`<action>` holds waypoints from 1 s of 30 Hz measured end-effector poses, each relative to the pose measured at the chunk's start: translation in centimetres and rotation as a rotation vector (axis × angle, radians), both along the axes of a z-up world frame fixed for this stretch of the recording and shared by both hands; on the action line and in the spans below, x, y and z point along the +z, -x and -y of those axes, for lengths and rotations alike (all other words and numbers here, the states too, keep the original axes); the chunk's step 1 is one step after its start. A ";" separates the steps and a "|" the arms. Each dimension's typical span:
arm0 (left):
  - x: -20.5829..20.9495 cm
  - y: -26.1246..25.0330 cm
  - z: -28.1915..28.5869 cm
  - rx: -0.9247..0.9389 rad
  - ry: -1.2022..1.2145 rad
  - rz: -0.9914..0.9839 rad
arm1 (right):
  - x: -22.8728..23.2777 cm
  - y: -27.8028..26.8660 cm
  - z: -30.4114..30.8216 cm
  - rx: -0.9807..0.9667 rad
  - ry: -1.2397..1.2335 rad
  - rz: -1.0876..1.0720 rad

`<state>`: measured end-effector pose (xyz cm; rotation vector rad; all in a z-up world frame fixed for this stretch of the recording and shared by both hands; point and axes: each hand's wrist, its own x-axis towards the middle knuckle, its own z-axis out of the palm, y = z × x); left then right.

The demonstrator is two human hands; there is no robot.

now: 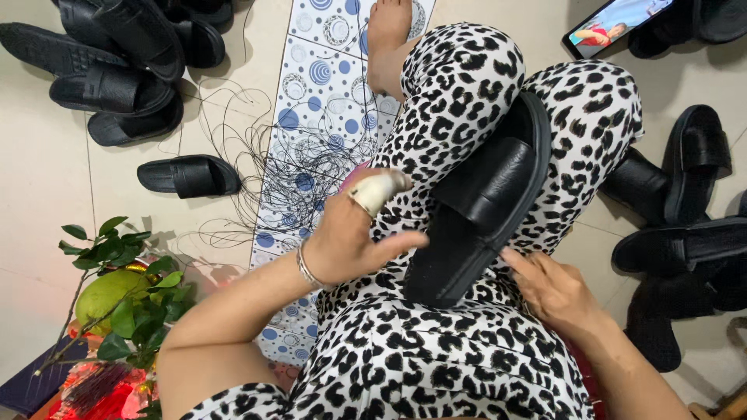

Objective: The person sits on the floor and uses a hand tool to stitch the sole of a black sandal, handling a bundle of thread and moving the shoe to different angles while sewing.

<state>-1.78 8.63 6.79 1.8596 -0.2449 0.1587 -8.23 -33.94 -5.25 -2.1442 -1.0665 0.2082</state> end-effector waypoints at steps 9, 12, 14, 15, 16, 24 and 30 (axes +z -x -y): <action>0.6 1.6 3.8 -0.430 0.123 -0.739 | 7.1 3.3 2.2 -0.457 0.345 -0.169; -0.2 1.3 4.4 -0.463 0.014 -0.828 | 10.0 -0.3 -2.4 -0.272 -0.052 -0.396; -0.2 2.2 4.5 -0.396 0.124 -0.803 | 9.0 -1.5 -4.7 -0.396 -0.242 -0.449; -0.3 2.3 4.5 -0.324 0.242 -0.774 | 8.4 -2.5 -5.9 -0.508 -0.432 -0.497; -0.3 2.0 4.5 -0.335 0.238 -0.777 | 9.5 -3.9 -8.1 -0.520 -0.434 -0.496; 1.2 1.5 5.8 -0.242 0.135 -0.836 | 9.6 -6.2 -11.8 -0.397 -0.371 -0.655; -0.1 2.3 6.3 -0.234 0.076 -0.759 | 4.9 -4.4 -10.1 -0.252 -1.129 -0.946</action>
